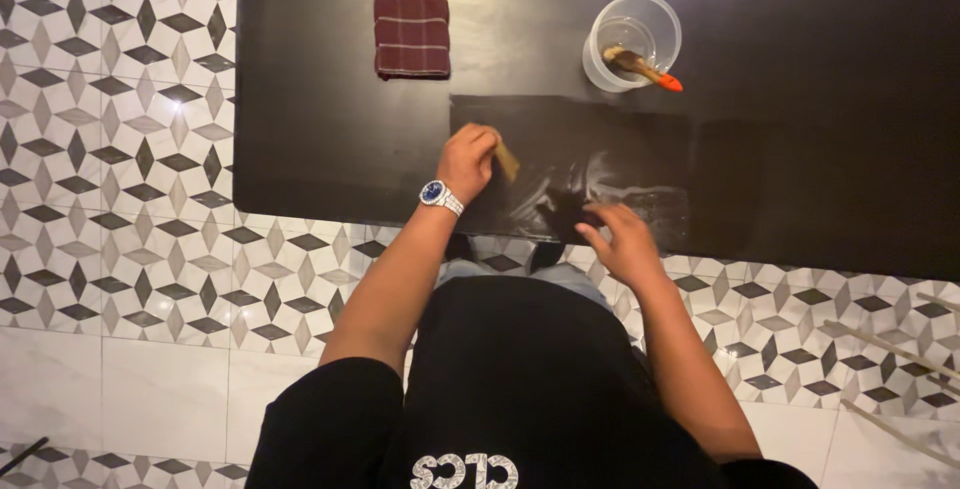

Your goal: The person cleans a black table by applying a cleaning solution using a brush and then wiping it with a cloth.

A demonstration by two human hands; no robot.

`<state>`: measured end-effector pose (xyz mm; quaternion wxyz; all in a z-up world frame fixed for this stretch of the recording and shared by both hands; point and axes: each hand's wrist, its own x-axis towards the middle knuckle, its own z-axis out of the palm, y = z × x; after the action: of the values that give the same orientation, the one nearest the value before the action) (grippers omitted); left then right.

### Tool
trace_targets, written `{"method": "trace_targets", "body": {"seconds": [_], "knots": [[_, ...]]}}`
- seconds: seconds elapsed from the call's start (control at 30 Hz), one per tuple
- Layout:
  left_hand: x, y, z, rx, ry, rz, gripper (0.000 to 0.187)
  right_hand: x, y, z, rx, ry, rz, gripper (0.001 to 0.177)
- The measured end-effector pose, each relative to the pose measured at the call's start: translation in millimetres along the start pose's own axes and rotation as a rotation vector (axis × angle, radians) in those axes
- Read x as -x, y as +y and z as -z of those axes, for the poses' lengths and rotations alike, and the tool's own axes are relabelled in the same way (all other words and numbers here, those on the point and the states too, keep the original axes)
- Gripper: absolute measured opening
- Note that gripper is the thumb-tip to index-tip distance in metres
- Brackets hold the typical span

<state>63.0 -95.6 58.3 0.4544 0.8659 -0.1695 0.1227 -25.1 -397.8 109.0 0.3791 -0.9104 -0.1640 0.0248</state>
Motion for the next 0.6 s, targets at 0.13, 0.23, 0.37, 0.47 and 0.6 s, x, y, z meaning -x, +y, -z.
{"method": "trace_targets", "body": {"seconds": [0.13,0.23,0.37,0.47,0.6], "knots": [[11.5,3.9,-3.8,-0.053,0.025,-0.001,0.016,25.4,36.6,14.1,0.055,0.008,-0.112,0.033],[40.7,25.4,-3.2,-0.017,-0.024,0.093,0.015,38.3,54.4,25.8,0.072,-0.012,-0.238,0.032],[51.2,36.0,4.5,0.182,-0.266,0.342,0.011,48.6,76.5,37.8,0.033,-0.033,-0.370,0.030],[30.9,23.0,-1.7,0.149,-0.250,0.398,0.010,50.8,90.9,42.2,0.037,0.013,-0.219,0.028],[-4.0,16.7,-22.6,0.002,0.045,0.167,0.015,41.2,105.7,48.4,0.054,-0.018,-0.195,0.027]]}}
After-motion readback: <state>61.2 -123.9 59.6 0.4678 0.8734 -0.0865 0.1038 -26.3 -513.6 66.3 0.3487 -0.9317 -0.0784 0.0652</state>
